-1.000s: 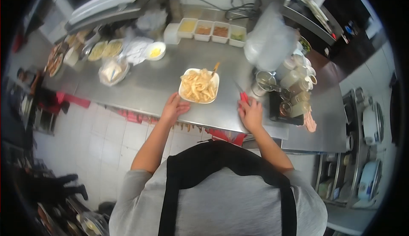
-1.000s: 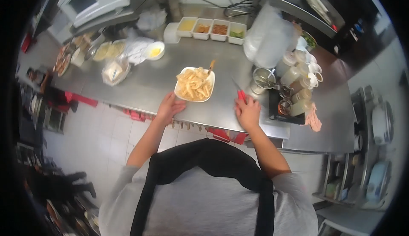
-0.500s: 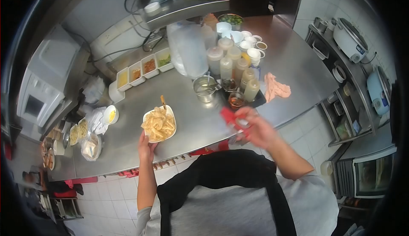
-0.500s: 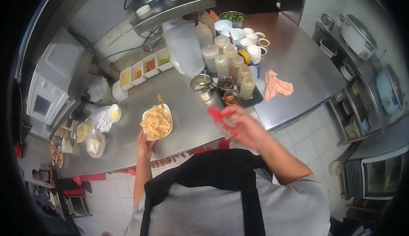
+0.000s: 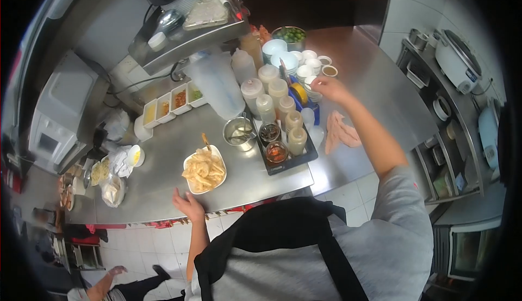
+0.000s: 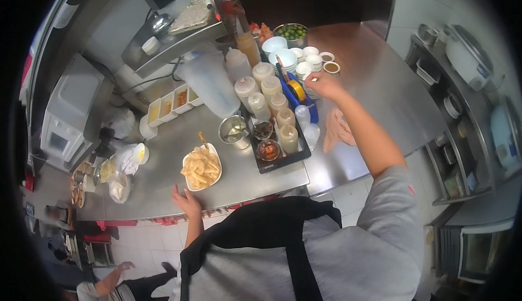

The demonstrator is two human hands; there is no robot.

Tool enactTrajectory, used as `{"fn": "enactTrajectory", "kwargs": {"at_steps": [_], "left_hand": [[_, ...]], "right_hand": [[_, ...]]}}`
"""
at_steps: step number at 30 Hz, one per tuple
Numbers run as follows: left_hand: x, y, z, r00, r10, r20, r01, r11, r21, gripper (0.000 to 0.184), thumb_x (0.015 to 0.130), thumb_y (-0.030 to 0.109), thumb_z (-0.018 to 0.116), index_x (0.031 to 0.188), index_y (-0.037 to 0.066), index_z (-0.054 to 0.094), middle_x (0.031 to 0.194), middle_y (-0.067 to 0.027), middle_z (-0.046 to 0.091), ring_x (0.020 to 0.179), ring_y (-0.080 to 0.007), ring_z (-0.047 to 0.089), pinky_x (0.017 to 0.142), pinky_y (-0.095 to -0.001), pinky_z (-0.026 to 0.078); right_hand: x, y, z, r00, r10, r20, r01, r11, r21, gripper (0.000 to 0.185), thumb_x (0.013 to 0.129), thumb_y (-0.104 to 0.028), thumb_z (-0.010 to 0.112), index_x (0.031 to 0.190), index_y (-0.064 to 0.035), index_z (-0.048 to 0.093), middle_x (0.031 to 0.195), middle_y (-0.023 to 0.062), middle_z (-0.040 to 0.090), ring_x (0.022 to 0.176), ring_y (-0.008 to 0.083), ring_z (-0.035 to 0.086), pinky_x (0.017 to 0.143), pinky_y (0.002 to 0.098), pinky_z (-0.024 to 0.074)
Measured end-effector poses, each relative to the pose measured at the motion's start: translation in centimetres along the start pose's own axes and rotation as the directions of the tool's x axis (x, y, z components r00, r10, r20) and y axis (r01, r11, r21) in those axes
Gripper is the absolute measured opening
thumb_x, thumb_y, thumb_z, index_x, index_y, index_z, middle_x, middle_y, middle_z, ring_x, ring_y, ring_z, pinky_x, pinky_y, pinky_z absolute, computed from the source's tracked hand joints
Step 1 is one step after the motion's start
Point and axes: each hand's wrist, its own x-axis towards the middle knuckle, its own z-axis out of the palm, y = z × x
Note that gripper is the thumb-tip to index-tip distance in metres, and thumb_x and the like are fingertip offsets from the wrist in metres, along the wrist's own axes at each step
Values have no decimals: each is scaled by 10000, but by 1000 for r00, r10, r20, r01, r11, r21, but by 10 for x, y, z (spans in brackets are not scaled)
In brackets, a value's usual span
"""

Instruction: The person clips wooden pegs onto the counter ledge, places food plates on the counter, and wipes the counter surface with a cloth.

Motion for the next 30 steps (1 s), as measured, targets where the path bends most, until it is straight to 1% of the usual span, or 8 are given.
{"fn": "enactTrajectory", "kwargs": {"at_steps": [3, 6, 14, 15, 18, 24, 28, 30], "left_hand": [[1, -2, 7, 999, 24, -32, -20, 993, 114, 469, 868, 169, 475, 1285, -12, 355, 1277, -239, 335, 1189, -369, 310, 994, -455, 245], [-1, 1, 11, 997, 18, -79, -8, 992, 126, 479, 858, 164, 483, 1284, -11, 354, 1284, -242, 331, 1192, -383, 302, 1004, -462, 229], [-1, 10, 10, 995, 15, -95, -3, 992, 125, 480, 845, 110, 491, 1288, -3, 346, 1299, -249, 316, 1212, -396, 292, 1011, -471, 238], [-1, 11, 10, 995, 19, -95, -8, 993, 121, 480, 843, 103, 491, 1288, -3, 345, 1300, -251, 315, 1214, -397, 290, 1011, -471, 238], [-3, 13, 8, 997, 6, -82, 2, 995, 104, 478, 845, 103, 488, 1287, -8, 343, 1297, -255, 317, 1215, -400, 289, 1013, -468, 239], [-1, 10, 3, 994, -4, -113, 17, 993, 114, 479, 852, 121, 476, 1290, -16, 336, 1302, -263, 313, 1218, -407, 284, 1017, -467, 235], [-4, 9, 10, 994, 18, -108, -4, 992, 128, 478, 863, 131, 467, 1298, -13, 327, 1309, -262, 309, 1212, -404, 294, 1015, -464, 238], [-5, 11, 9, 992, 30, -122, -16, 993, 117, 479, 866, 132, 466, 1300, -13, 323, 1311, -260, 309, 1211, -402, 298, 1015, -462, 239]], "right_hand": [[39, -28, -3, 991, -135, 14, 131, 919, -372, 244, 723, -330, 569, 819, -146, 698, 799, 160, 647, 788, 300, 628, 724, 392, 484], [82, -57, -5, 918, -363, -157, 267, 861, -432, 243, 722, -323, 578, 823, -138, 698, 770, 173, 643, 773, 291, 632, 732, 404, 487], [161, -26, 67, 829, -559, -9, 475, 713, -516, 264, 769, -140, 526, 992, -64, 645, 1124, 213, 562, 1049, 352, 524, 890, 394, 430], [142, -38, 61, 908, -411, 83, 405, 809, -425, 466, 762, -75, 517, 1228, -71, 499, 1306, 231, 412, 1187, 371, 416, 971, 389, 377], [118, -33, 65, 761, -641, -104, 576, 740, -347, 675, 737, -34, 529, 1370, -108, 308, 1363, 259, 312, 1139, 411, 444, 969, 422, 369], [54, 20, 35, 787, -402, -469, 336, 916, -221, 724, 760, -60, 582, 1393, -68, 230, 1394, 270, 246, 1255, 418, 302, 1025, 421, 287], [-61, 93, 65, 919, -214, -332, 162, 971, -178, 685, 761, -103, 598, 1366, -45, 284, 1370, 238, 309, 1251, 415, 309, 1010, 420, 299], [-133, 121, 93, 954, -289, -86, 190, 798, -572, 634, 751, -83, 578, 1337, -59, 339, 1317, 238, 368, 1204, 398, 374, 960, 411, 341]]}}
